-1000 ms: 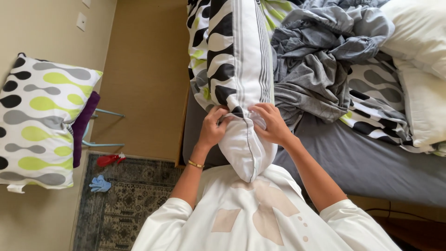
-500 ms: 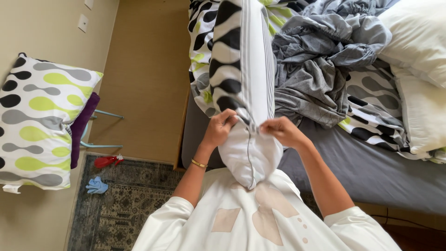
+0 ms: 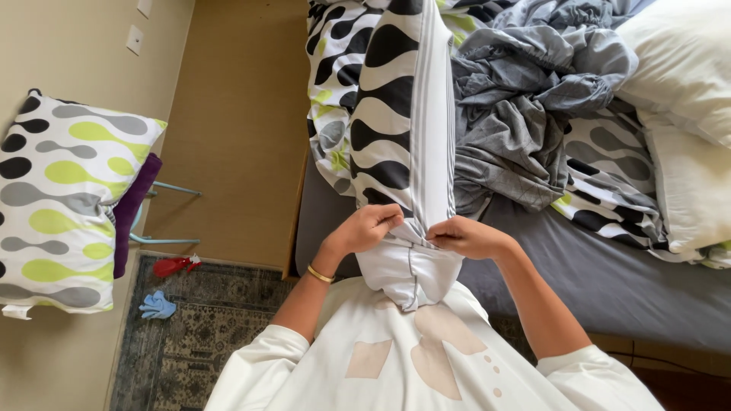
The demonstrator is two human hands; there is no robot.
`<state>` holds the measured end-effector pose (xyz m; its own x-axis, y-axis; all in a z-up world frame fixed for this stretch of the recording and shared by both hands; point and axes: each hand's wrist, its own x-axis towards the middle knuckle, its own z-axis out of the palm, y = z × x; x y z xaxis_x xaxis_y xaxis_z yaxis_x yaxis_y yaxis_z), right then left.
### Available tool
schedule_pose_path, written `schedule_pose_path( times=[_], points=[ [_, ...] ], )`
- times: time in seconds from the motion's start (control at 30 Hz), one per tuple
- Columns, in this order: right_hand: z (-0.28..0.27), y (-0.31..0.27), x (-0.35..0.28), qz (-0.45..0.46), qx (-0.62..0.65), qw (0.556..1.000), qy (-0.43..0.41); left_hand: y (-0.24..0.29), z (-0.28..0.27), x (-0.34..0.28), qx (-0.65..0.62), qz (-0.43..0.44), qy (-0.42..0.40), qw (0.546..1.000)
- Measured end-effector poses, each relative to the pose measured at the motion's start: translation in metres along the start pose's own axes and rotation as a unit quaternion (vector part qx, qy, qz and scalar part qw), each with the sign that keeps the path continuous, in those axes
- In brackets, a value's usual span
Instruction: The person inserts a white pillow into a patterned pillowcase on a bed. They repeatedly pull the fabric over the pillow, smooth the surface, and adjust the corners to fit the pillowcase properly.
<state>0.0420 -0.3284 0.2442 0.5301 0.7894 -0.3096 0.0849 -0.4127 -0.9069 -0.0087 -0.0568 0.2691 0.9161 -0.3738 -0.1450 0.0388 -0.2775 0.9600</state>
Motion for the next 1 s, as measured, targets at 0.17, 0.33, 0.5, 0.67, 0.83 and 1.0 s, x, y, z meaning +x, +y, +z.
schedule_pose_path(
  times=[0.17, 0.33, 0.5, 0.67, 0.83, 1.0],
  points=[
    [-0.015, -0.004, -0.001, -0.025, 0.034, 0.993, 0.108, -0.023, 0.027, -0.011, 0.015, -0.059, 0.014, 0.998],
    [-0.001, -0.01, 0.004, -0.045, 0.042, 0.983, 0.174, -0.003, 0.009, -0.012, -0.016, -0.048, -0.059, 0.997],
    [0.011, -0.019, 0.002, -0.036, 0.0, 0.999, 0.006, 0.018, -0.003, -0.005, 0.188, -0.003, 0.018, 0.982],
    [-0.007, 0.004, -0.002, -0.071, 0.071, 0.99, 0.104, -0.059, 0.042, -0.005, 0.001, -0.099, -0.011, 0.995],
    [-0.004, 0.008, 0.004, -0.087, 0.094, 0.979, 0.159, -0.037, 0.034, -0.005, -0.064, -0.085, -0.114, 0.988],
    [0.008, -0.017, 0.002, -0.095, 0.01, 0.98, 0.177, 0.007, 0.012, -0.013, 0.057, -0.091, -0.019, 0.994]
  ],
)
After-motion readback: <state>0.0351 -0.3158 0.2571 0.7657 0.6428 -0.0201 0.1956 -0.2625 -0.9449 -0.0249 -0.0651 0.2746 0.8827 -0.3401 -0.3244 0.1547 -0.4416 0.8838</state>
